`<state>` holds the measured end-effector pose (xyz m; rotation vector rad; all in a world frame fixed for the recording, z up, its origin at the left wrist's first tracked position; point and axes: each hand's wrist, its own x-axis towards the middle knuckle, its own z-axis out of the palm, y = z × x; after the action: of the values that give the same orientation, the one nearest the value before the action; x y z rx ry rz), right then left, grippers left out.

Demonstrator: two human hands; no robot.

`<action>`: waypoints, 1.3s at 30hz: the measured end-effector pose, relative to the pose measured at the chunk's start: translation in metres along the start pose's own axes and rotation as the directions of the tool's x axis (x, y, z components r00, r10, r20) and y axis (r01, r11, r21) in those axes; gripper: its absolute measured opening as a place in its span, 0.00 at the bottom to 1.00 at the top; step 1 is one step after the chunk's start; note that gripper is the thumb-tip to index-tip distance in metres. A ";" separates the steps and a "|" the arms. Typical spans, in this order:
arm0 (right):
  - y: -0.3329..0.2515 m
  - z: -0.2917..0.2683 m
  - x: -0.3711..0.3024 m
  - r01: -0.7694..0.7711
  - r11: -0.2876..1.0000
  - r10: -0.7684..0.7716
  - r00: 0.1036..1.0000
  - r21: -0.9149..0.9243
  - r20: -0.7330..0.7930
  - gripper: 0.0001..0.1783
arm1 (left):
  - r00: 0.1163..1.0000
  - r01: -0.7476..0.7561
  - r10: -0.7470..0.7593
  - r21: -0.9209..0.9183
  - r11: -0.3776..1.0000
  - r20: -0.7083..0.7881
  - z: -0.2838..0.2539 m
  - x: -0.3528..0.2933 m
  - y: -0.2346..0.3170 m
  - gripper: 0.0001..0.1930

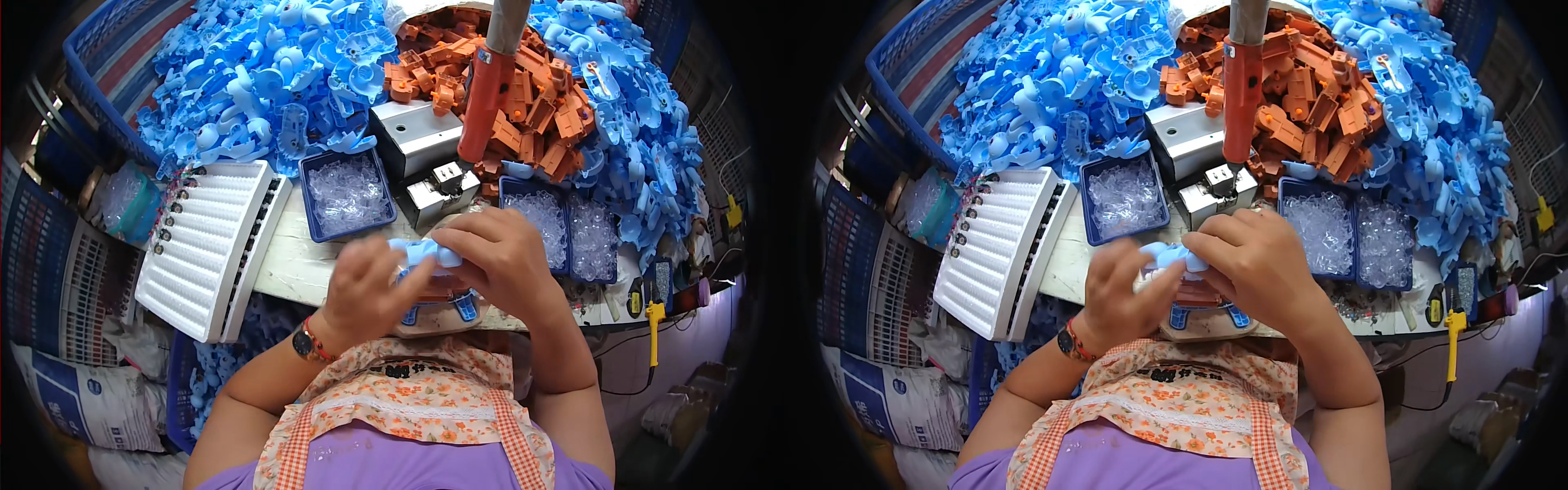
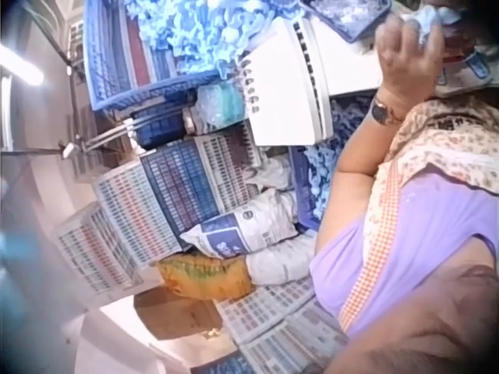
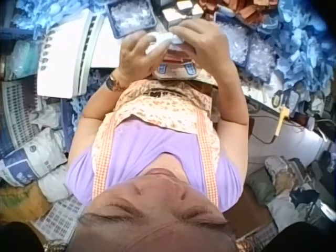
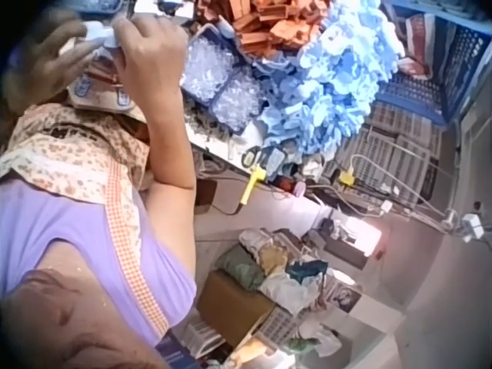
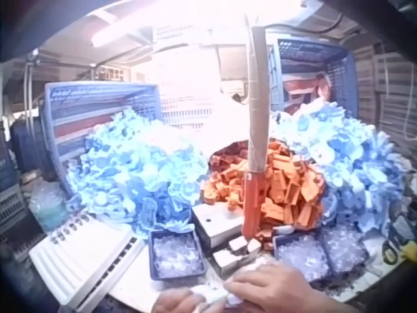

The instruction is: Assembling small plastic toy horses and fans using an electric screwdriver at a workbench.

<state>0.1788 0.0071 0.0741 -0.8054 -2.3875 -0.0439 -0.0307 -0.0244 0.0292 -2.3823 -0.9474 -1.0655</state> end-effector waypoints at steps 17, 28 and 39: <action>0.015 0.024 -0.065 0.114 0.992 -0.120 0.985 -0.052 -0.121 0.19 | 0.784 0.336 -0.203 -0.126 0.933 0.587 0.010 -0.047 0.025 0.21; 0.020 0.045 -0.092 0.152 0.988 -0.147 0.963 0.004 -0.226 0.16 | 0.974 0.208 -0.141 -0.457 0.865 0.175 0.010 -0.084 -0.019 0.26; 0.021 0.052 -0.092 0.136 0.990 -0.121 0.960 0.044 -0.251 0.14 | 0.851 0.523 -0.356 -0.677 0.518 0.386 0.051 -0.069 -0.016 0.36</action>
<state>0.2196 -0.0143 -0.0231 -0.5787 -2.1893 -0.1177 -0.0493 -0.0143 -0.0553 -3.0565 -1.4673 -1.7313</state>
